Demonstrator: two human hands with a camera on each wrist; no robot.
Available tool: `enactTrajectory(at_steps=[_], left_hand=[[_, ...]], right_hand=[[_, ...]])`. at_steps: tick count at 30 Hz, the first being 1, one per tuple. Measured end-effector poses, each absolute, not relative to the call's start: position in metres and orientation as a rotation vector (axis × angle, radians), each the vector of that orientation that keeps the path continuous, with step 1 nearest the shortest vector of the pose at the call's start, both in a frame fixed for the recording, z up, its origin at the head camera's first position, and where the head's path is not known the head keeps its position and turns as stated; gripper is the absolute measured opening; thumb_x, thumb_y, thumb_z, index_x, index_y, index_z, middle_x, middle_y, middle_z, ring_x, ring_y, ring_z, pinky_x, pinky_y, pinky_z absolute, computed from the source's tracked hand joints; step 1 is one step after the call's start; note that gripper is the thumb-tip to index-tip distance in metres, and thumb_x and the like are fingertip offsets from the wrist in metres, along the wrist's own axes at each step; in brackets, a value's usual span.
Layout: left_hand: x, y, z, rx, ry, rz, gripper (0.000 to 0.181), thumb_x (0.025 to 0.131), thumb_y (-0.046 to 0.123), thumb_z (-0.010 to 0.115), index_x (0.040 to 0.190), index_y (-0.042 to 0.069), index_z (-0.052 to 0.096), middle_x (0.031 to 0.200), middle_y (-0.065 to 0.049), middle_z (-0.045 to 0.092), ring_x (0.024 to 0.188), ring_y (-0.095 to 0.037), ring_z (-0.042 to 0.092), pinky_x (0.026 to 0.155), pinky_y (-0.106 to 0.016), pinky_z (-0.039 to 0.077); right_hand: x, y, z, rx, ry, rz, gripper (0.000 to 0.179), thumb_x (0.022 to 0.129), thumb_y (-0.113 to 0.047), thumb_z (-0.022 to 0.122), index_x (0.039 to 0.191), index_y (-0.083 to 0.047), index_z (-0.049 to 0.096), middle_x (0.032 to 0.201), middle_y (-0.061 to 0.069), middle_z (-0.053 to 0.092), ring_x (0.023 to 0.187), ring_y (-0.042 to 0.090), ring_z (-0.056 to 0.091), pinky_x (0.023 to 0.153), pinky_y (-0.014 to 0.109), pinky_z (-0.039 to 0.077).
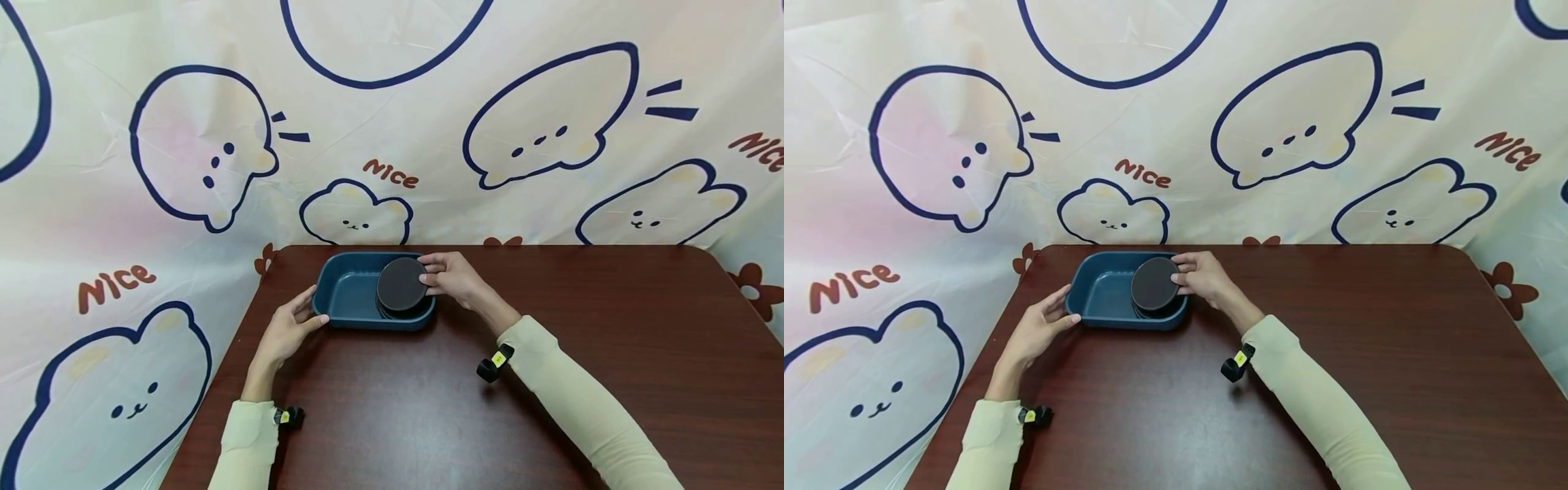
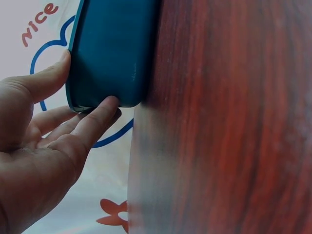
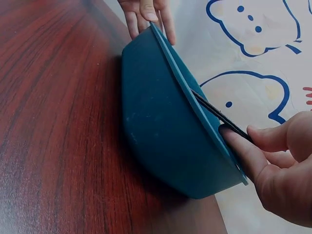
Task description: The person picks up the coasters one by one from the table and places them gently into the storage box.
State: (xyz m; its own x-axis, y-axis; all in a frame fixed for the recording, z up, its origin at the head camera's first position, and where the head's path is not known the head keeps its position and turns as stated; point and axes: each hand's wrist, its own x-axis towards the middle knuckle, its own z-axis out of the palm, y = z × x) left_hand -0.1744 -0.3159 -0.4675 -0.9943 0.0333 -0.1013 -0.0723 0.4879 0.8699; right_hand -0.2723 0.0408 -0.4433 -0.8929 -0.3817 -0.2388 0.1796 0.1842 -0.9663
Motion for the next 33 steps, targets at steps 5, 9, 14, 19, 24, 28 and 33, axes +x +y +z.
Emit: enactTrajectory(at_steps=[5,9,14,19,24,28,33], left_hand=[[-0.175,-0.316,-0.469,-0.033,2.617,1.54,0.077,0.105,0.016,0.071,0.171,0.014,0.03,0.169,-0.024,0.042,0.152,-0.041,0.049,0.112,-0.051,0.052],[-0.174,-0.316,-0.469,-0.024,2.621,1.535,0.077,0.105,0.016,0.071,0.171,0.013,0.03,0.169,-0.024,0.042,0.152,-0.041,0.049,0.111,-0.049,0.053],[-0.175,-0.316,-0.469,-0.024,2.622,1.535,0.077,0.105,0.016,0.071,0.171,0.013,0.03,0.169,-0.024,0.041,0.152,-0.041,0.048,0.111,-0.048,0.054],[-0.176,-0.316,-0.469,-0.023,2.629,1.531,0.078,0.105,0.016,0.072,0.171,0.013,0.03,0.17,-0.023,0.041,0.152,-0.041,0.048,0.112,-0.05,0.053],[-0.178,-0.316,-0.47,-0.022,2.639,1.523,0.078,0.105,0.019,0.073,0.171,0.013,0.031,0.169,-0.023,0.042,0.151,-0.041,0.05,0.113,-0.054,0.051],[-0.178,-0.316,-0.469,-0.009,2.654,1.503,0.079,0.105,0.024,0.073,0.17,0.011,0.031,0.169,-0.024,0.042,0.151,-0.042,0.05,0.114,-0.055,0.05],[-0.177,-0.316,-0.466,0.001,2.731,1.45,0.078,0.106,0.027,0.072,0.169,0.007,0.031,0.171,-0.022,0.039,0.155,-0.04,0.045,0.118,-0.055,0.046]], right_hand=[[-0.27,0.037,-0.444,-0.199,2.058,-1.739,0.05,0.106,0.0,0.064,0.154,-0.003,0.055,0.152,0.026,0.059,0.128,0.033,0.069,0.093,0.038,0.065],[-0.268,0.035,-0.442,-0.234,2.127,-1.674,0.048,0.107,-0.002,0.063,0.154,-0.004,0.056,0.15,0.026,0.061,0.128,0.035,0.07,0.095,0.041,0.065],[-0.265,0.036,-0.436,-0.38,2.352,-1.469,0.044,0.108,-0.008,0.063,0.152,-0.005,0.06,0.145,0.022,0.067,0.125,0.033,0.073,0.098,0.042,0.064],[-0.26,0.039,-0.425,-0.559,2.6,-1.213,0.041,0.107,-0.016,0.066,0.148,-0.008,0.065,0.145,0.015,0.07,0.131,0.032,0.069,0.106,0.049,0.059],[-0.255,0.047,-0.418,-0.602,2.621,-1.19,0.043,0.108,-0.019,0.066,0.149,-0.008,0.064,0.148,0.015,0.068,0.135,0.032,0.067,0.108,0.051,0.058],[-0.251,0.058,-0.418,-0.585,2.62,-1.235,0.045,0.107,-0.021,0.067,0.151,-0.008,0.062,0.149,0.016,0.067,0.135,0.032,0.067,0.106,0.051,0.059],[-0.244,0.08,-0.42,-0.556,2.658,-1.258,0.048,0.107,-0.024,0.069,0.151,-0.008,0.061,0.15,0.016,0.066,0.139,0.036,0.063,0.11,0.057,0.055]])
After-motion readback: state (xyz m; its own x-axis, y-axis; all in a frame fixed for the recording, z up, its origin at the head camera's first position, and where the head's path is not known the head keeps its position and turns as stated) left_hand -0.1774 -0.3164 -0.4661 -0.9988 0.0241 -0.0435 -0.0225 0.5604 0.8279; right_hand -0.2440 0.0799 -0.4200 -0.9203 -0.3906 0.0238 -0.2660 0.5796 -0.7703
